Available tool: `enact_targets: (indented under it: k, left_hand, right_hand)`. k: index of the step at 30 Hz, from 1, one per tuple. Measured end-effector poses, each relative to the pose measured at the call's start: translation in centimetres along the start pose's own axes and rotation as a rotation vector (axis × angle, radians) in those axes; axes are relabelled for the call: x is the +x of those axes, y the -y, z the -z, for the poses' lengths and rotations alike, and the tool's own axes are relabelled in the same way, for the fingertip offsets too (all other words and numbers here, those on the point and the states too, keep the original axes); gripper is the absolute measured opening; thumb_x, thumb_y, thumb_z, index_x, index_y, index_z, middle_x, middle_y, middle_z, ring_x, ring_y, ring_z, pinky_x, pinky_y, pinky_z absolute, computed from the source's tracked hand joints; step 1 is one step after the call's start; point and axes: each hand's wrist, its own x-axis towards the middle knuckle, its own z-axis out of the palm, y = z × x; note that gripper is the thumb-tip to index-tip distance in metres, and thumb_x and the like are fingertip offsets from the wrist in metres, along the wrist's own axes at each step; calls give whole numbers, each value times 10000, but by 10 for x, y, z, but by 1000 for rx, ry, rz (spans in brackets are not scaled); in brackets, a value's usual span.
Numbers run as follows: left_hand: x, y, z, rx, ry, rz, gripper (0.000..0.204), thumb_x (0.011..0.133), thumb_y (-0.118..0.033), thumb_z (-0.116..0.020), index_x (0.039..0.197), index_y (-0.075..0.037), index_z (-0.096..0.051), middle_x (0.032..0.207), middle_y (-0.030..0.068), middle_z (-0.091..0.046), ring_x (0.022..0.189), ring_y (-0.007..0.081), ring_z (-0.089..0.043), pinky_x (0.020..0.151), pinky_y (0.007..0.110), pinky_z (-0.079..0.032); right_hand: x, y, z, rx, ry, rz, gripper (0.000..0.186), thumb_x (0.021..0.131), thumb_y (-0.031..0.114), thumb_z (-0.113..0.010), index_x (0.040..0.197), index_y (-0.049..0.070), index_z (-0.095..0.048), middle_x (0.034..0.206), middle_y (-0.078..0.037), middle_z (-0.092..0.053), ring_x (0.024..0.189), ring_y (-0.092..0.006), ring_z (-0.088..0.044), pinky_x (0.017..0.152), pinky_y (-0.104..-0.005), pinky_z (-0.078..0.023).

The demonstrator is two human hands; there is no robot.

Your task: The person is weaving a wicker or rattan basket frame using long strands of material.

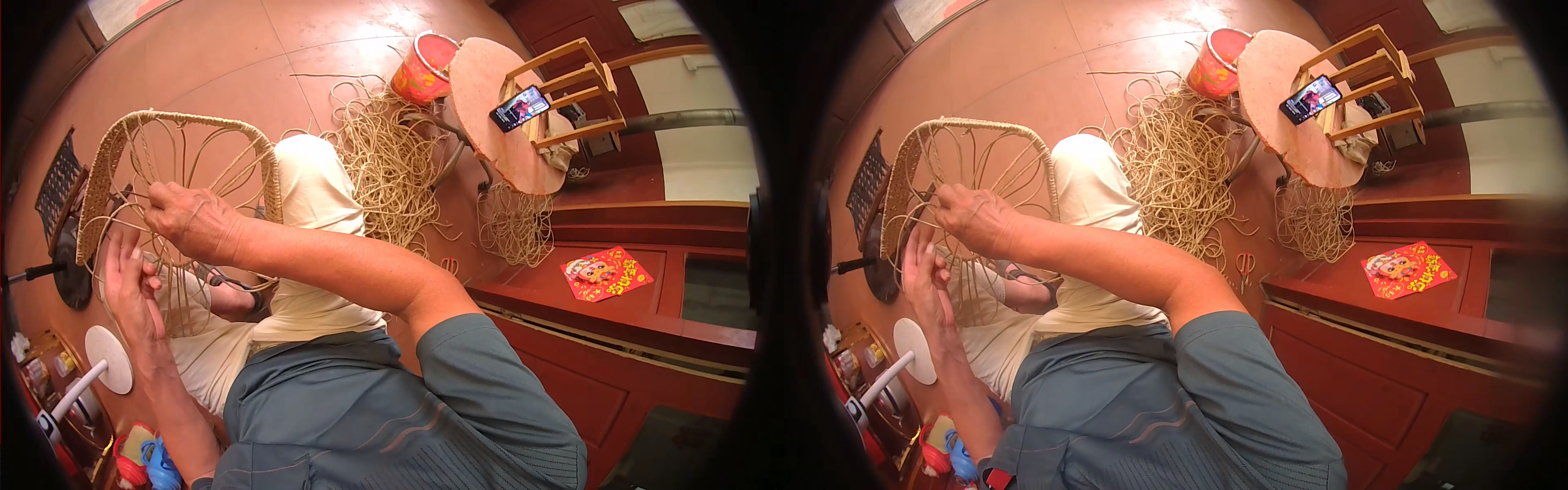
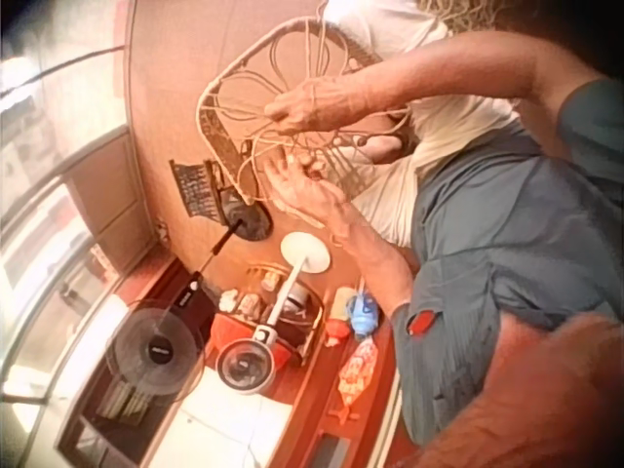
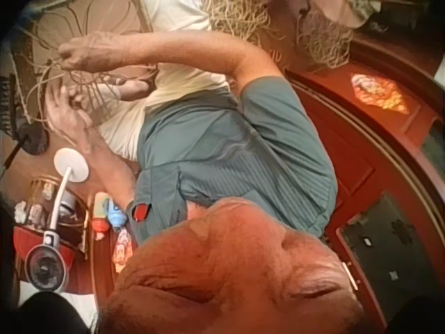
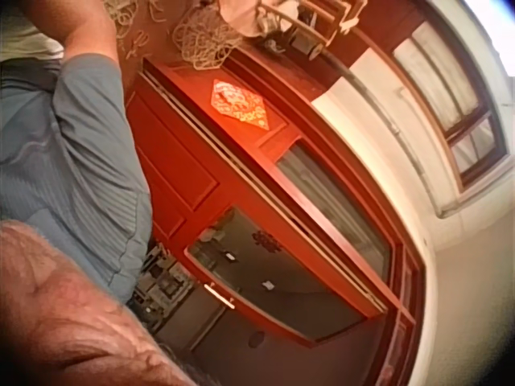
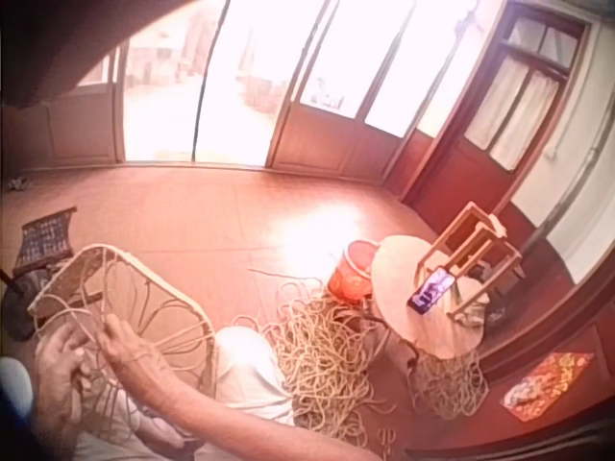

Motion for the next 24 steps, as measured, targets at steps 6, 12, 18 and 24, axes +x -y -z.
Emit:
enact_targets:
  k: [6,12,18,24]
  left_hand:
    - [19,-4,-12,-185,174,127,689,1052,-31,-655,1672,9,-357,1505,150,-624,738,27,-575,516,130,-442]
    - [14,-7,-26,-123,147,77,690,1039,-51,-712,1650,-3,-395,1298,80,-696,572,-4,-505,419,144,-364]
    - [25,-5,-16,38,186,152,626,1024,-66,-760,1579,-10,-475,1121,30,-738,518,-16,-488,375,150,-309]
    - [28,6,-24,28,174,86,561,1025,-19,-748,1530,11,-508,1177,55,-742,690,18,-617,508,159,-449]
  right_hand:
    - [3,6,4,106,-20,-38,163,906,69,-695,1061,21,-688,1062,-161,-611,1000,-377,-719,819,-472,-621]
    - [1,2,5,108,20,-38,173,907,88,-708,1055,6,-675,1066,-173,-613,1008,-390,-703,835,-483,-611]
    - [3,5,10,219,74,-104,143,926,107,-683,1014,-2,-708,1129,-195,-632,1093,-400,-689,918,-506,-588]
    - [2,5,11,181,85,-87,209,893,114,-714,1065,-5,-711,1132,-191,-637,1087,-392,-688,911,-502,-591]
